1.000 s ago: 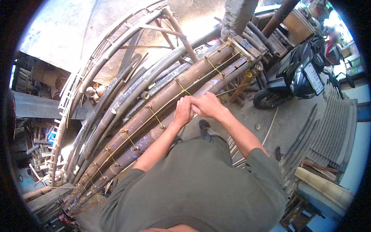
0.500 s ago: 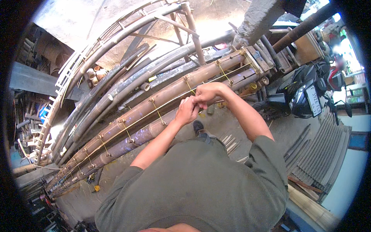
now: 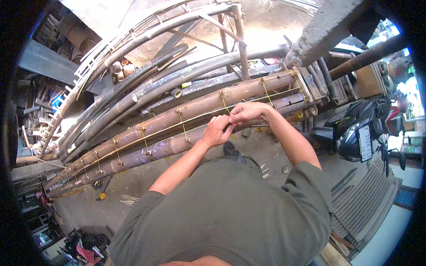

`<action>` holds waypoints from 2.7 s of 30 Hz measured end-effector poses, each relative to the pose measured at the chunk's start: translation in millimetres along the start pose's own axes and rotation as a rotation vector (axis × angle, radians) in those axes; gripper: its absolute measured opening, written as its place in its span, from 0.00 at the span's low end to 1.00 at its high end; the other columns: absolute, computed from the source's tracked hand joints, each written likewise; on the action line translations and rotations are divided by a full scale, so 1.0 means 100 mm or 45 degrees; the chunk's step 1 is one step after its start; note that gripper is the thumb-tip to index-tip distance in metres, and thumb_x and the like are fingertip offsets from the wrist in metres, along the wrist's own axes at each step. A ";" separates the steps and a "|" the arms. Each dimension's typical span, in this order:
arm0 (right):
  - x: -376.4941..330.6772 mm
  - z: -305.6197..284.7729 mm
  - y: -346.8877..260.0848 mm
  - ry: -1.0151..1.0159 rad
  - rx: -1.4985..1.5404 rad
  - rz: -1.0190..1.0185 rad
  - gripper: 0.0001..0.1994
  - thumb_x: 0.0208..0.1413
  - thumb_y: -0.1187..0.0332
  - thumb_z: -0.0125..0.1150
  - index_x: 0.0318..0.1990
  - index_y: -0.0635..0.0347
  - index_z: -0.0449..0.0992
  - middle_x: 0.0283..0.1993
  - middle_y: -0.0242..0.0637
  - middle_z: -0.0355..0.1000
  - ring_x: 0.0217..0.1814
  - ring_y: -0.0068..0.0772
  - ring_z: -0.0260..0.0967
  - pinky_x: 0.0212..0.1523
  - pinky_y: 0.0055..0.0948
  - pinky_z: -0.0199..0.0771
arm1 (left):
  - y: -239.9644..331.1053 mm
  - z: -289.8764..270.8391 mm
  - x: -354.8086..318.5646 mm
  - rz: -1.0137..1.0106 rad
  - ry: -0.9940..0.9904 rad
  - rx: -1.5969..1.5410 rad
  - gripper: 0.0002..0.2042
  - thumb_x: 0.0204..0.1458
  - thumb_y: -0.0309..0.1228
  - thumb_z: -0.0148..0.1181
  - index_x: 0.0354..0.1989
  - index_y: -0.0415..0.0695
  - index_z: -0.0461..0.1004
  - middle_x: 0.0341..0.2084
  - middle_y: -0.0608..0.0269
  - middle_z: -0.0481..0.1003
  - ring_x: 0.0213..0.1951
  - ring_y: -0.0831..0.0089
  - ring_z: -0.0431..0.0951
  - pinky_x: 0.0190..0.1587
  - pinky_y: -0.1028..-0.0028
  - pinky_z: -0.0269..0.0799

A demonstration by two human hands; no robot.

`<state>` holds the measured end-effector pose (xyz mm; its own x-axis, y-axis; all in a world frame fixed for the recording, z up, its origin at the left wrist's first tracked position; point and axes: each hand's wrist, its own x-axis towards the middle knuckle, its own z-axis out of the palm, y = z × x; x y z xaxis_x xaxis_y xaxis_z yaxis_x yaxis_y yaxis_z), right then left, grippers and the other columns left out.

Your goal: The person repeatedly picks up thin bamboo sticks and ties them to a horizontal bamboo rack using yellow string. They wrap and knot the string around the sticks and rack, then move along the rack to repeat the process at different positions.

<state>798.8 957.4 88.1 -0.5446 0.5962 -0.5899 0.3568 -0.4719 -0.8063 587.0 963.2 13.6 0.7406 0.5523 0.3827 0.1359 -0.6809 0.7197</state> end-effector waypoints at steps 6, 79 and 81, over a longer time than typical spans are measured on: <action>0.14 -0.03 0.05 0.166 -0.397 -0.056 0.10 0.54 0.66 0.56 0.24 0.61 0.74 0.21 0.27 0.68 0.26 0.19 0.62 0.29 0.28 0.64 | 0.04 0.02 -0.01 -0.005 0.057 -0.017 0.09 0.48 0.30 0.61 0.37 0.43 0.72 0.30 0.57 0.71 0.34 0.58 0.73 0.38 0.63 0.65; 1.75 1.88 -1.51 0.678 -1.457 -0.221 0.23 0.61 0.46 0.48 0.43 0.53 0.82 0.47 0.47 0.77 0.53 0.50 0.73 0.61 0.52 0.60 | -0.90 -1.13 -0.90 -0.041 0.482 0.628 0.13 0.61 0.44 0.50 0.45 0.52 0.76 0.38 0.49 0.77 0.43 0.48 0.75 0.52 0.52 0.62; 1.78 1.30 -1.41 1.157 -1.359 0.187 0.31 0.60 0.37 0.44 0.42 0.56 0.83 0.47 0.46 0.78 0.54 0.44 0.74 0.61 0.55 0.61 | -0.93 -1.20 -0.93 -0.537 0.090 0.399 0.14 0.63 0.42 0.47 0.44 0.49 0.78 0.35 0.49 0.80 0.42 0.45 0.77 0.49 0.51 0.57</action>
<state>552.9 1045.9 103.0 0.0743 0.9839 -0.1625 0.9855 -0.0974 -0.1392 426.7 1032.7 -19.6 0.5343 0.8331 0.1429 0.6107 -0.4974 0.6161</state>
